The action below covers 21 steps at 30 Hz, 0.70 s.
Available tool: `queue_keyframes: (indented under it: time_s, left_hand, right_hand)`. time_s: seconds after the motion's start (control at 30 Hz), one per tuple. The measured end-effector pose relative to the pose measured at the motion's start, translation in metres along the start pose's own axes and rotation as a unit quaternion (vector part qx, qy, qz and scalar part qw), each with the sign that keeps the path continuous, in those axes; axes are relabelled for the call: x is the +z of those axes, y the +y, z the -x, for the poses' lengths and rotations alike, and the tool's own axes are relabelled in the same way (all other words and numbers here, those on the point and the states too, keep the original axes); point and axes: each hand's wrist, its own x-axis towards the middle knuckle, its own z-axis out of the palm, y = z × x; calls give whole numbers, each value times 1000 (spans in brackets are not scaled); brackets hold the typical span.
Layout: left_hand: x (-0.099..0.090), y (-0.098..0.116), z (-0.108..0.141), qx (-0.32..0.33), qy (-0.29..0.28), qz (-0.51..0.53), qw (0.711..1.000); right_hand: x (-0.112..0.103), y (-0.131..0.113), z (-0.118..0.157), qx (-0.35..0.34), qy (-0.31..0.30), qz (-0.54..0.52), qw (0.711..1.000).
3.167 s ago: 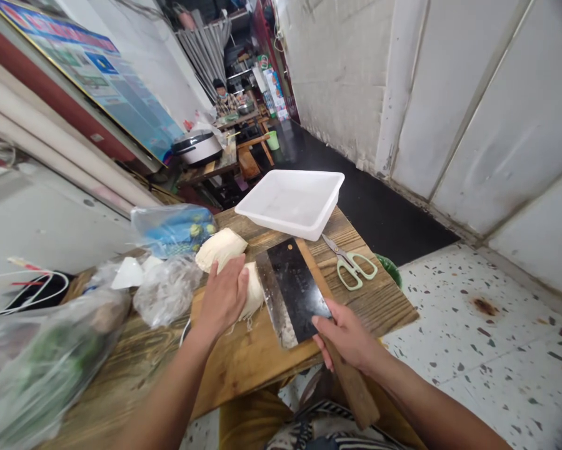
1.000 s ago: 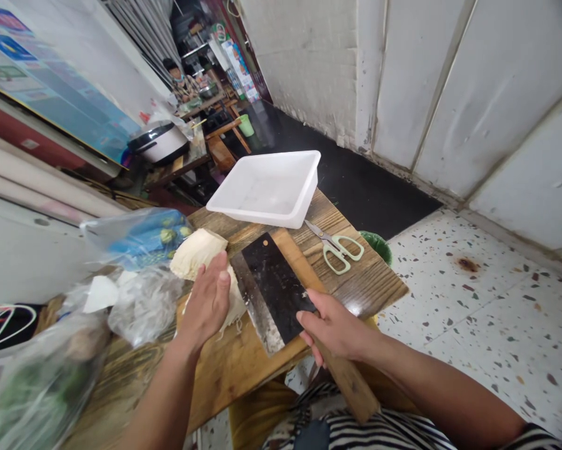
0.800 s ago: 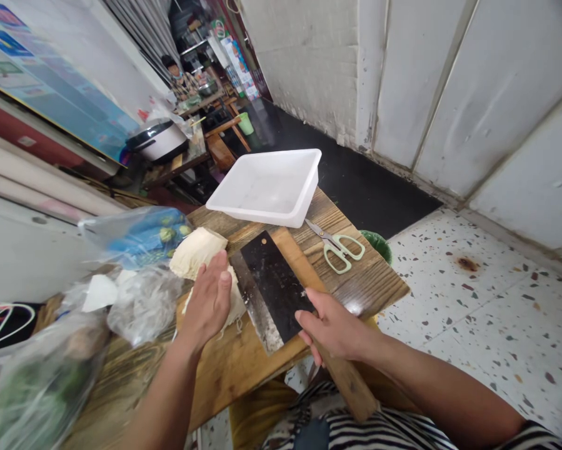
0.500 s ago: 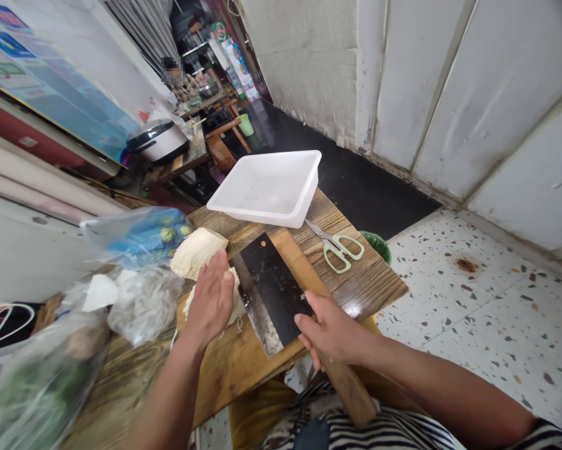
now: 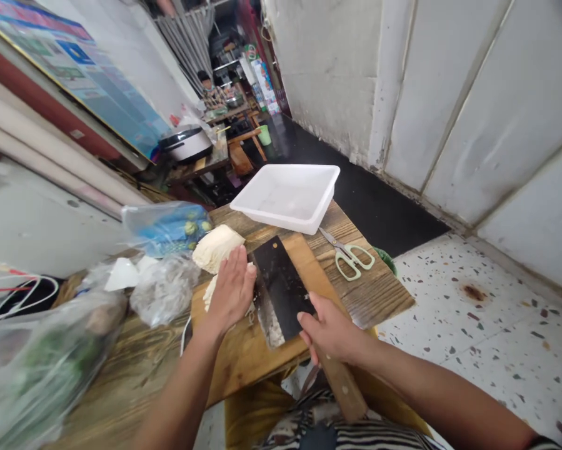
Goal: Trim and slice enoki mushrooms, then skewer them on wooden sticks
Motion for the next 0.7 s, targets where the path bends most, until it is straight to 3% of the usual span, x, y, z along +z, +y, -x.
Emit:
queue_keyframes:
  time_s: [0.13, 0.23, 0.37, 0.53, 0.7]
  left_hand:
    - [-4, 8, -3, -30, -32, 0, 999]
    - [-9, 15, -5, -33, -47, -1, 998]
    - [-10, 20, -6, -48, -36, 6, 998]
    - [-13, 19, -7, -72, -32, 19, 997]
    - [-15, 23, -3, -53, -35, 37, 997]
  right_hand:
    - [9, 1, -13, -27, 18, 4, 999]
    - [9, 9, -7, -18, 21, 15, 1000]
    - [11, 12, -4, -3, 15, 25, 1000]
    - [28, 3, -23, -45, 32, 40, 998]
    - [28, 17, -9, -24, 28, 51, 998]
